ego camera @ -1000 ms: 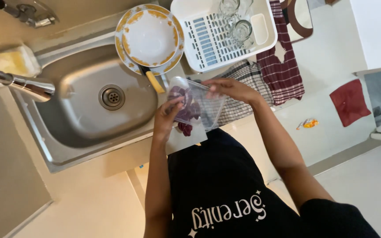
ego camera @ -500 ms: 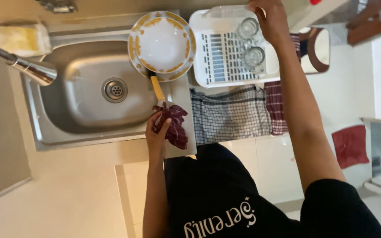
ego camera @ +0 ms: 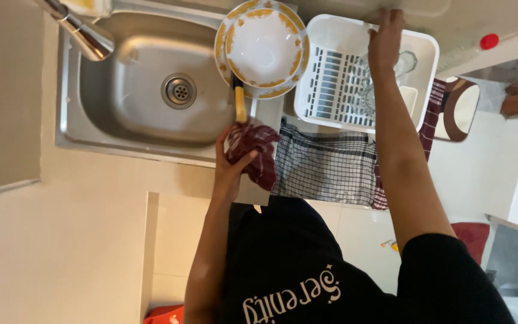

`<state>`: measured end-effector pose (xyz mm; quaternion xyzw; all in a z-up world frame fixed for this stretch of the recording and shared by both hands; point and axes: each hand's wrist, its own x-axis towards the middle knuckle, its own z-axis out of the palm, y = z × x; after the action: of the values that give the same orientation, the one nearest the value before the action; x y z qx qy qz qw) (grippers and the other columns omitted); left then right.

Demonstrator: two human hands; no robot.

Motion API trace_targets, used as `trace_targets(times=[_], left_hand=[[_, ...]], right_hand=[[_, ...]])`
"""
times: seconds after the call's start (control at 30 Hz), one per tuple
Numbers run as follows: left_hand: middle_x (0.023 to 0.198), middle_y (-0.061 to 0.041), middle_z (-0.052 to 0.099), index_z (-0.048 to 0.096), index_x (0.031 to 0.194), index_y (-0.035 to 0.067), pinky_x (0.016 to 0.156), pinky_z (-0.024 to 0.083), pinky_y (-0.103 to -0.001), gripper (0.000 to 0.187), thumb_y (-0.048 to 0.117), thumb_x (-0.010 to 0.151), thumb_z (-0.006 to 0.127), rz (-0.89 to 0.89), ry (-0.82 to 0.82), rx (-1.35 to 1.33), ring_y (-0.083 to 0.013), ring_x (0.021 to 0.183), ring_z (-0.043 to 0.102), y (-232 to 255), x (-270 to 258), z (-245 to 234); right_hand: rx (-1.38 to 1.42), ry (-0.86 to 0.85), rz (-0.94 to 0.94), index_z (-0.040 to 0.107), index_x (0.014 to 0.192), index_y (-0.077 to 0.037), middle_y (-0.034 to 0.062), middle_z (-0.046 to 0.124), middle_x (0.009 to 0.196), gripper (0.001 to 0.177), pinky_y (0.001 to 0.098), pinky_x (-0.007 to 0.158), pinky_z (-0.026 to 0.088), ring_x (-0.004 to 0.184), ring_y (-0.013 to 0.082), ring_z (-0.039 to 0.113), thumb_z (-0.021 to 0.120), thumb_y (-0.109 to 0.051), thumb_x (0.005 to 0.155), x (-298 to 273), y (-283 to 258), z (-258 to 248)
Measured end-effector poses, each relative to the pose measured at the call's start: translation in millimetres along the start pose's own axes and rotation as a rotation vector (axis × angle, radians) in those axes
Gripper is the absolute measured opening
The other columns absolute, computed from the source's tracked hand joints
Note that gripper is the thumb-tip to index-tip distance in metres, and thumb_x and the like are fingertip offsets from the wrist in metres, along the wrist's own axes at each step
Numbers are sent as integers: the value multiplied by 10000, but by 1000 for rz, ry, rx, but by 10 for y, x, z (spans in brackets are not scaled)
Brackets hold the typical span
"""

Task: Drying various kitchen items including glasses, plates, and cutlery using a cloth.

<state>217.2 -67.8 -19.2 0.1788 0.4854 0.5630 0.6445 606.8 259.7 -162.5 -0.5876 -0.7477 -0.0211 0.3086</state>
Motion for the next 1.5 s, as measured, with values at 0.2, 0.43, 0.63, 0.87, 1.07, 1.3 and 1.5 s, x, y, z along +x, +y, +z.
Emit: trace_targets(times=[0.2, 0.43, 0.63, 0.87, 1.07, 1.3, 1.5], left_hand=[[1387, -195, 603, 334, 1509, 44, 1024, 544, -357, 746, 106, 907, 770, 57, -17, -58, -232, 1220, 631, -339, 421, 27], [1338, -165, 645, 476, 1460, 22, 1031, 541, -337, 526, 200, 1026, 713, 410, -154, 226, -223, 1194, 650, -654, 836, 392], [1109, -269, 661, 700, 1193, -10, 881, 529, -401, 314, 258, 1050, 777, 567, -257, 954, -342, 992, 641, -601, 1071, 432], [734, -185, 695, 675, 905, -50, 617, 530, -417, 388, 286, 856, 862, 660, 306, 904, -294, 644, 670, -101, 2138, -38], [705, -140, 705, 639, 889, -46, 580, 576, -367, 370, 221, 773, 867, 519, 207, 824, -256, 618, 729, -308, 2703, -280], [758, -95, 709, 617, 954, 2, 502, 611, -306, 152, 124, 916, 700, 332, 30, 587, -162, 605, 735, -178, 2450, -115], [718, -72, 652, 593, 1029, 19, 512, 551, -315, 159, 140, 992, 690, 581, 42, 732, -143, 580, 665, -401, 2567, -334]], right_hand=[[328, 10, 202, 617, 1255, -57, 124, 638, 1200, 215, 421, 811, 529, 984, 287, 639, 667, -6, 1052, -267, -1231, -649], [1227, -319, 560, 327, 1465, -98, 146, 468, 1427, 766, 504, 1071, 571, 1339, 288, 531, 326, -715, 1011, -1709, -2393, -684], [1719, -176, 994, 387, 1535, -82, 90, 521, 1486, 657, 431, 1125, 490, 1330, 248, 563, 589, -444, 1025, -1866, -2582, -663], [1369, -406, 1062, 454, 1464, -4, 169, 590, 1412, 708, 417, 1100, 486, 1278, 285, 593, 758, -302, 899, -1739, -2508, -1158], [1032, -833, 764, 331, 1507, 23, 206, 507, 1498, 937, 420, 1178, 359, 1393, 313, 483, 861, -227, 776, -1846, -2431, -1465], [1133, -534, 1340, 481, 1465, -5, 214, 653, 1337, 763, 452, 1057, 519, 1239, 335, 638, 747, -365, 848, -1869, -2006, -1362], [896, -586, 1155, 573, 1362, -4, 202, 698, 1242, 588, 435, 1013, 559, 1156, 312, 695, 767, -286, 883, -1792, -1871, -1581]])
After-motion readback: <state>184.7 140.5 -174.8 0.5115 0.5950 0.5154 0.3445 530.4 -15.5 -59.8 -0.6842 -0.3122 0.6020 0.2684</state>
